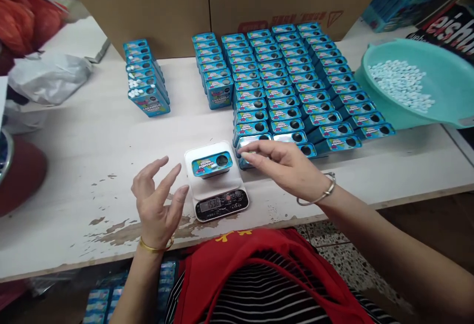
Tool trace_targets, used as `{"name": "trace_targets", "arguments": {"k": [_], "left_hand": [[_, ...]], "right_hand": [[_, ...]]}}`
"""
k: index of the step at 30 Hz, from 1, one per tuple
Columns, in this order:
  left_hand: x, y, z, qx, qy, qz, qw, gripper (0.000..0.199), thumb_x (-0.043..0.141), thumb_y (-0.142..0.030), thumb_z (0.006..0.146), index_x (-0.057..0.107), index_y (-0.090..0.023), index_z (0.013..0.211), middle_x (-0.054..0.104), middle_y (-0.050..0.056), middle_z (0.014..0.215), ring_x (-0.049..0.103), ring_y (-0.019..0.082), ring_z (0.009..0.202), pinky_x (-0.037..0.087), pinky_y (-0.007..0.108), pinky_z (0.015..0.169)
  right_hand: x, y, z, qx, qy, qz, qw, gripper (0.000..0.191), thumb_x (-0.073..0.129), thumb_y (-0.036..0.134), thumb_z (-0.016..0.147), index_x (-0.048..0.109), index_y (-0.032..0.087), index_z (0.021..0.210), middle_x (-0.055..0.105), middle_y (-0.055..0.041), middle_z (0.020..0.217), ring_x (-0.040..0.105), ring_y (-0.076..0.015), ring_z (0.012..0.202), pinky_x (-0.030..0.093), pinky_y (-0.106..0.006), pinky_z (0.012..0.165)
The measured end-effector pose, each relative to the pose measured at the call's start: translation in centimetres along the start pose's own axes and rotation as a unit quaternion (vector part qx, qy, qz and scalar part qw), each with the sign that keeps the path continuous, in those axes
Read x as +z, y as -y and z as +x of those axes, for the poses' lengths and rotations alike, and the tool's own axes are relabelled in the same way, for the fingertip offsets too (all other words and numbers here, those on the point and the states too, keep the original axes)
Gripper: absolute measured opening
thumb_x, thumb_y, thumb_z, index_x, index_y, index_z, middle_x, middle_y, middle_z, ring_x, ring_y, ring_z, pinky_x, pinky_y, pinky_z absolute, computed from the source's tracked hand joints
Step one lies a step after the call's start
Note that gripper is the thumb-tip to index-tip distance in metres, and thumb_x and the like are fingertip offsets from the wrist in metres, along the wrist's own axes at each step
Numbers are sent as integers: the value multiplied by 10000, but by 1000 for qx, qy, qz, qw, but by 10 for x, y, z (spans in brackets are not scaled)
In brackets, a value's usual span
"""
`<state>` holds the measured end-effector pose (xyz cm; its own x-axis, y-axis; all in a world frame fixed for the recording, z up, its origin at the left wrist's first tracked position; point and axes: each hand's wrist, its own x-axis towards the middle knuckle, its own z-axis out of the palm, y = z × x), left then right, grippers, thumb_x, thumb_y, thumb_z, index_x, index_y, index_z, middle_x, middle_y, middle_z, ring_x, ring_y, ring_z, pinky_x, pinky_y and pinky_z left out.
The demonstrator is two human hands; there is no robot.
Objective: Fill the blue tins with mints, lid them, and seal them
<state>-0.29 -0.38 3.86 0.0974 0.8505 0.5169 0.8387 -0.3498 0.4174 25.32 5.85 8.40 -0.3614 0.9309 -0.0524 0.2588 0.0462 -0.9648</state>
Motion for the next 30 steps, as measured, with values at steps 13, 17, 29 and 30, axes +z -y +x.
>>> {"name": "trace_targets", "arguments": {"k": [13, 17, 29, 30], "left_hand": [[11, -20, 36, 75, 44, 18, 996, 392, 603, -370, 852, 559, -330, 1240, 448, 49, 1426, 390, 283, 1326, 283, 523, 1078], [-6, -4, 29, 7, 6, 13, 1000, 333, 573, -305, 875, 590, -316, 1207, 501, 55, 1359, 434, 274, 1291, 314, 515, 1074], [-8, 1, 22, 5, 19, 32, 999, 264, 572, -317, 877, 619, -285, 1135, 549, 72, 1277, 482, 258, 1236, 349, 478, 1036], [-7, 0, 24, 10, 23, 31, 999, 264, 570, -322, 879, 617, -283, 1135, 548, 72, 1276, 480, 256, 1237, 347, 476, 1037]], "right_hand": [[-16, -28, -47, 170, -16, 133, 976, 402, 621, 492, 812, 645, 134, 993, 350, 75, 556, 261, -51, 479, 181, -228, 450], [-16, -43, -61, 242, 29, 152, 958, 488, 634, 494, 800, 578, 151, 1143, 379, 78, 558, 310, -64, 483, 214, -227, 454], [9, -105, -77, 323, 59, 278, 903, 492, 701, 516, 694, 516, 167, 986, 576, 23, 700, 384, -41, 450, 203, -204, 409], [9, -109, -77, 324, 55, 277, 903, 497, 705, 524, 686, 510, 169, 974, 583, 23, 694, 380, -39, 438, 192, -201, 401]]}}
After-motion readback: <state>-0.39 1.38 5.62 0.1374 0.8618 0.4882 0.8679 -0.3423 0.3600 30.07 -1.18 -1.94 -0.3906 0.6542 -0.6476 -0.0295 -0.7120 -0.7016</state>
